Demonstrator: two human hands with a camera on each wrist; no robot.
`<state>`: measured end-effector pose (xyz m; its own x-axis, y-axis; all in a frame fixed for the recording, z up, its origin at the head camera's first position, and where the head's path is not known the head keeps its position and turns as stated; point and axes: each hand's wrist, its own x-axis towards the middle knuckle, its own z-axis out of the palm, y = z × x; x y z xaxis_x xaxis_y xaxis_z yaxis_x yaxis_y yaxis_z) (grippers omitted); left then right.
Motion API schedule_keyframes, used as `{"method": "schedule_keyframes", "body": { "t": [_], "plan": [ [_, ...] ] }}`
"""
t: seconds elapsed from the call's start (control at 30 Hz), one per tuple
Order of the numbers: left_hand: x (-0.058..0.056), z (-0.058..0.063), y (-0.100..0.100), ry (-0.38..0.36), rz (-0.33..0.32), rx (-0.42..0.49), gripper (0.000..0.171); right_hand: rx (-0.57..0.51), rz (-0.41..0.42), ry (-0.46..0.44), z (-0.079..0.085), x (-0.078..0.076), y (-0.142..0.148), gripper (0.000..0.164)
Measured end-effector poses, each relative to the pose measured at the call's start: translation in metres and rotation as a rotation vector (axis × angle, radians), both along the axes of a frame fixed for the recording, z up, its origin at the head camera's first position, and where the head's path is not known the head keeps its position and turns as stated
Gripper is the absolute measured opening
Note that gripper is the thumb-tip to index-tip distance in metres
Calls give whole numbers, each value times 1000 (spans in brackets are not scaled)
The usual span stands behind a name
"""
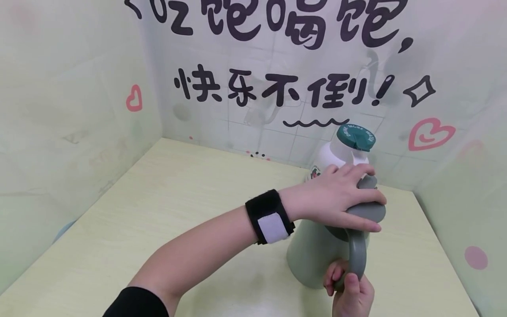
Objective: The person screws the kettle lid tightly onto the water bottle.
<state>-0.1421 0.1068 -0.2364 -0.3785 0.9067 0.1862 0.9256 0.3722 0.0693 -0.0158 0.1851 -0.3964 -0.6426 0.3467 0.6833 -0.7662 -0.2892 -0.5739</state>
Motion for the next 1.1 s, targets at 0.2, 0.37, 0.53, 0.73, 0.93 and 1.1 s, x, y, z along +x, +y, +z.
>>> {"method": "schedule_keyframes", "body": {
  "t": [0.2,0.37,0.53,0.73,0.93,1.1],
  "plan": [
    [1,0,-4,20,17,18,57,9,-1,-21,0,0,0,33],
    [0,-2,-7,9,9,25,58,7,4,-31,0,0,-1,32],
    [-2,-1,-14,-4,-39,14,54,9,3,-38,0,0,-1,32],
    [-1,3,-19,-26,-105,15,46,1,4,-23,0,0,0,32],
    [-1,1,-18,-106,-132,34,42,-2,7,-17,0,0,0,33],
    [1,-2,-11,-139,-165,139,31,9,13,-3,-1,0,0,32]
  ]
}}
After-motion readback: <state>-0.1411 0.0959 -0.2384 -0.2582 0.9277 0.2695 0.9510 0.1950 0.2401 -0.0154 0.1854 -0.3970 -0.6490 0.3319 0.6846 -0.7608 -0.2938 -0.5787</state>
